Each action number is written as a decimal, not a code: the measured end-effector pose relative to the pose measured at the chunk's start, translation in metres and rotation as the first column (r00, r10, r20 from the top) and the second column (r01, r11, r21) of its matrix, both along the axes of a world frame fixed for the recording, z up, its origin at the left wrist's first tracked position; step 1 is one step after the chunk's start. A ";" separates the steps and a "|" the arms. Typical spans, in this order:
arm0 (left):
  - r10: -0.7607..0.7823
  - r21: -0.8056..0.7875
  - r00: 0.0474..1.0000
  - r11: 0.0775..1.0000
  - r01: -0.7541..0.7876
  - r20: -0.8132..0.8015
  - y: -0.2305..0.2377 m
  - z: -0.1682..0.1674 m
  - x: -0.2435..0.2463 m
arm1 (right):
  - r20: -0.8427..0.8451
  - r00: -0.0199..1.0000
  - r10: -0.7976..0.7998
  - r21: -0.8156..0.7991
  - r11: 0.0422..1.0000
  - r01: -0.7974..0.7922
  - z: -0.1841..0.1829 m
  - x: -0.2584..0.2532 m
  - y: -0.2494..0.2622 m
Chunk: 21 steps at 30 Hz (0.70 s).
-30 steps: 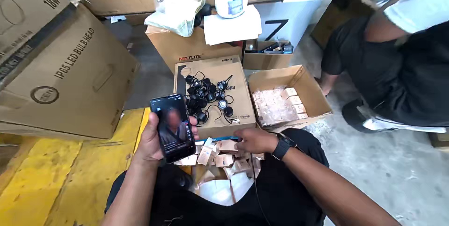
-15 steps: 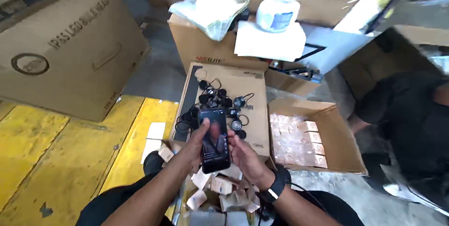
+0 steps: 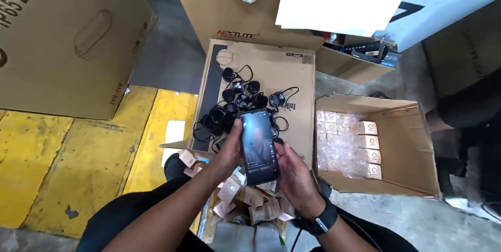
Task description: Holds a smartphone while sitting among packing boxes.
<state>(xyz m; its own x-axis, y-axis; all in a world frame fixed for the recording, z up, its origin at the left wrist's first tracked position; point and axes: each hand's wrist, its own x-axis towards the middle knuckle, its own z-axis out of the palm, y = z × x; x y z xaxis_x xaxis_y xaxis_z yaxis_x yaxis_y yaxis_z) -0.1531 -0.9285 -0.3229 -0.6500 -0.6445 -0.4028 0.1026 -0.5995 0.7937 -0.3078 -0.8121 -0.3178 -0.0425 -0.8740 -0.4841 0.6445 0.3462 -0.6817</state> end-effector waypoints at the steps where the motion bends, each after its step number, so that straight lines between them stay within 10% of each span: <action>1: -0.032 0.002 0.999 0.999 0.032 0.010 0.000 -0.002 -0.001 | -0.003 1.000 -0.020 0.006 1.000 0.020 0.003 0.000 0.005; 14: 0.345 0.207 0.933 0.910 -0.360 0.105 0.036 0.033 0.001 | -0.510 0.849 0.142 -0.166 0.951 -0.259 0.026 0.011 0.018; 21: 0.456 0.326 0.879 0.816 -0.477 0.141 0.043 0.057 0.023 | -0.842 0.539 0.032 -0.142 0.950 -0.277 0.044 -0.020 -0.040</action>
<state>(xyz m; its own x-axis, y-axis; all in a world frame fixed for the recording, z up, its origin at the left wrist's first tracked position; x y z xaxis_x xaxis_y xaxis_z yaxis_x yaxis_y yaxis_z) -0.1300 -0.8858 -0.2657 -0.2775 -0.6801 -0.6786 0.4025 -0.7237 0.5606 -0.3281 -0.8520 -0.2733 -0.1655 -0.9819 -0.0922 -0.2909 0.1379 -0.9468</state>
